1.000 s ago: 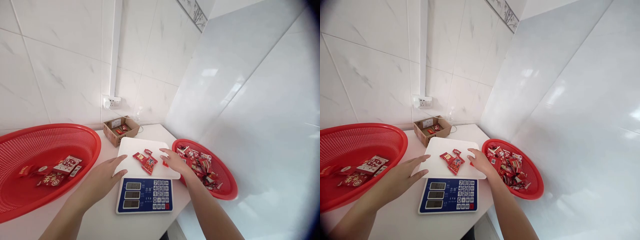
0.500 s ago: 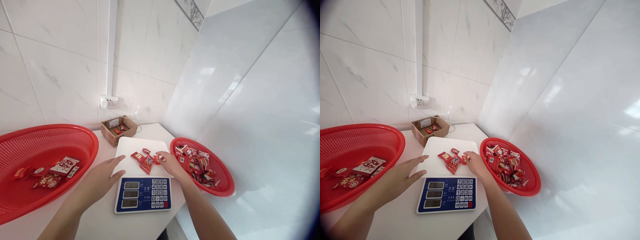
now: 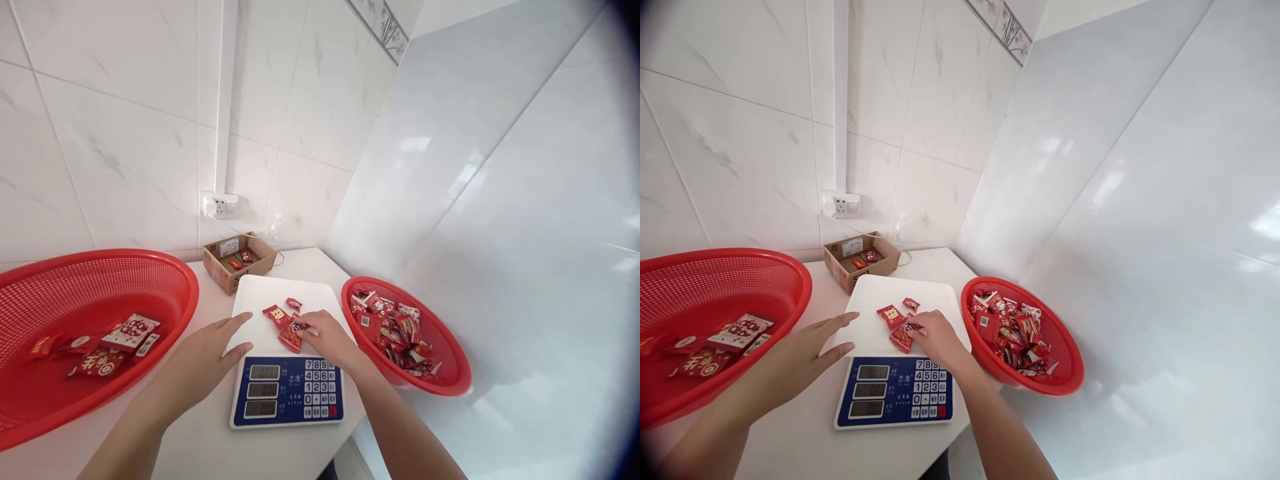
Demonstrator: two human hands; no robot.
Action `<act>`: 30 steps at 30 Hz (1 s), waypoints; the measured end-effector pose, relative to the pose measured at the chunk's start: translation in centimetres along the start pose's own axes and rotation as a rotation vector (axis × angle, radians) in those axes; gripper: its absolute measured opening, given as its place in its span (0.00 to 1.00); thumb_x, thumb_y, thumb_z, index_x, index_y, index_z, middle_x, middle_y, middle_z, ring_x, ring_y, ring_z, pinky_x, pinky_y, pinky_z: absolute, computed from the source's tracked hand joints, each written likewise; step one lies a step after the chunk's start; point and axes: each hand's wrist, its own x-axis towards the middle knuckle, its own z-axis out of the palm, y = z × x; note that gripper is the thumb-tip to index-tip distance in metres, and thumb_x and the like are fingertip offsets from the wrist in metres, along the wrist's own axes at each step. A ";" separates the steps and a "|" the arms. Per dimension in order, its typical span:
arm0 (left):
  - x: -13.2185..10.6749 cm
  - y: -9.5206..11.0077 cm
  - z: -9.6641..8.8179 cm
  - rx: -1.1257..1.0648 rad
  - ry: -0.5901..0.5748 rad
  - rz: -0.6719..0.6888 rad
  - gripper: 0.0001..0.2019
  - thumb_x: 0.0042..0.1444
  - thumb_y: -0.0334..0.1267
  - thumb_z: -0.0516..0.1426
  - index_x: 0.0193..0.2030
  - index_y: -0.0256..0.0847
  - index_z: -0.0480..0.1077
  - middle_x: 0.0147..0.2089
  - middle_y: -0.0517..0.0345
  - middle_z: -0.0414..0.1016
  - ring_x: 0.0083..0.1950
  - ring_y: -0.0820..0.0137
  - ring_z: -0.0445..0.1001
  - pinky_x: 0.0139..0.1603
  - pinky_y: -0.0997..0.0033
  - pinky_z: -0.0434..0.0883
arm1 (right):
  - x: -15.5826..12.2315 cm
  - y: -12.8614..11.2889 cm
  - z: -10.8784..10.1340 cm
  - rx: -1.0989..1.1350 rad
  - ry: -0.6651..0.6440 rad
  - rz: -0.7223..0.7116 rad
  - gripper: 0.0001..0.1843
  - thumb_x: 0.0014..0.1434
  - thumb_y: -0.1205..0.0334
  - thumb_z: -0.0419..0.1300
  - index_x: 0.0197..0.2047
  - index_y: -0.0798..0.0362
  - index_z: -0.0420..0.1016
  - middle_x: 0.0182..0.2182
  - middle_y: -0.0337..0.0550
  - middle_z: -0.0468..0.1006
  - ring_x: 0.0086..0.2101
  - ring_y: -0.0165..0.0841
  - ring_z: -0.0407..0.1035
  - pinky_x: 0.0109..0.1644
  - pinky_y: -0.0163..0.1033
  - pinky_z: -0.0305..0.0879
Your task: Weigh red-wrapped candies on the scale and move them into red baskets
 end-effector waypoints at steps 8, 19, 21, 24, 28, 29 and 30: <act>0.2 0.1 0.2 0.007 0.001 0.016 0.27 0.62 0.51 0.45 0.67 0.50 0.55 0.64 0.55 0.67 0.63 0.58 0.66 0.59 0.55 0.66 | 0.4 3.1 -1.5 -0.138 0.006 0.196 0.18 0.56 0.69 0.56 0.48 0.49 0.78 0.50 0.42 0.78 0.50 0.35 0.69 0.54 0.38 0.61; 0.0 0.3 -0.2 0.005 -0.007 0.008 0.28 0.62 0.52 0.44 0.68 0.50 0.55 0.63 0.53 0.67 0.62 0.57 0.67 0.59 0.52 0.65 | 1.3 2.2 -0.1 -0.093 0.112 0.175 0.19 0.64 0.55 0.51 0.52 0.52 0.75 0.51 0.48 0.76 0.46 0.35 0.71 0.51 0.39 0.64; 0.1 0.2 -0.2 0.007 -0.013 0.008 0.28 0.62 0.52 0.44 0.68 0.50 0.55 0.63 0.53 0.68 0.61 0.56 0.68 0.59 0.52 0.65 | 1.0 2.4 -0.5 -0.050 0.160 0.160 0.19 0.63 0.56 0.52 0.53 0.52 0.74 0.52 0.47 0.75 0.47 0.35 0.71 0.53 0.40 0.64; 0.2 -0.2 0.0 0.011 -0.005 0.013 0.28 0.62 0.54 0.43 0.68 0.51 0.55 0.64 0.55 0.67 0.62 0.57 0.67 0.59 0.53 0.65 | 0.1 3.3 -2.1 -0.016 0.248 0.174 0.17 0.61 0.59 0.53 0.51 0.51 0.75 0.50 0.45 0.77 0.46 0.35 0.71 0.54 0.41 0.64; 0.5 -1.0 0.5 0.028 0.028 0.014 0.29 0.61 0.58 0.43 0.68 0.54 0.54 0.64 0.57 0.67 0.61 0.57 0.68 0.59 0.54 0.66 | -1.8 6.4 -5.8 -0.230 0.320 0.356 0.17 0.64 0.60 0.48 0.50 0.49 0.74 0.50 0.42 0.77 0.49 0.34 0.70 0.54 0.38 0.62; 0.7 -1.2 0.6 0.033 0.033 0.018 0.30 0.61 0.58 0.43 0.68 0.53 0.54 0.64 0.57 0.67 0.61 0.56 0.68 0.59 0.54 0.66 | -2.4 7.5 -6.8 -0.309 0.316 0.426 0.17 0.64 0.61 0.47 0.50 0.49 0.74 0.50 0.42 0.77 0.49 0.34 0.69 0.53 0.38 0.62; 0.8 -1.4 0.8 0.036 0.036 0.022 0.30 0.60 0.58 0.43 0.68 0.53 0.54 0.63 0.57 0.67 0.61 0.56 0.69 0.58 0.54 0.67 | -3.0 8.7 -7.8 -0.370 0.303 0.495 0.17 0.64 0.61 0.46 0.49 0.49 0.74 0.48 0.44 0.78 0.48 0.36 0.70 0.51 0.39 0.62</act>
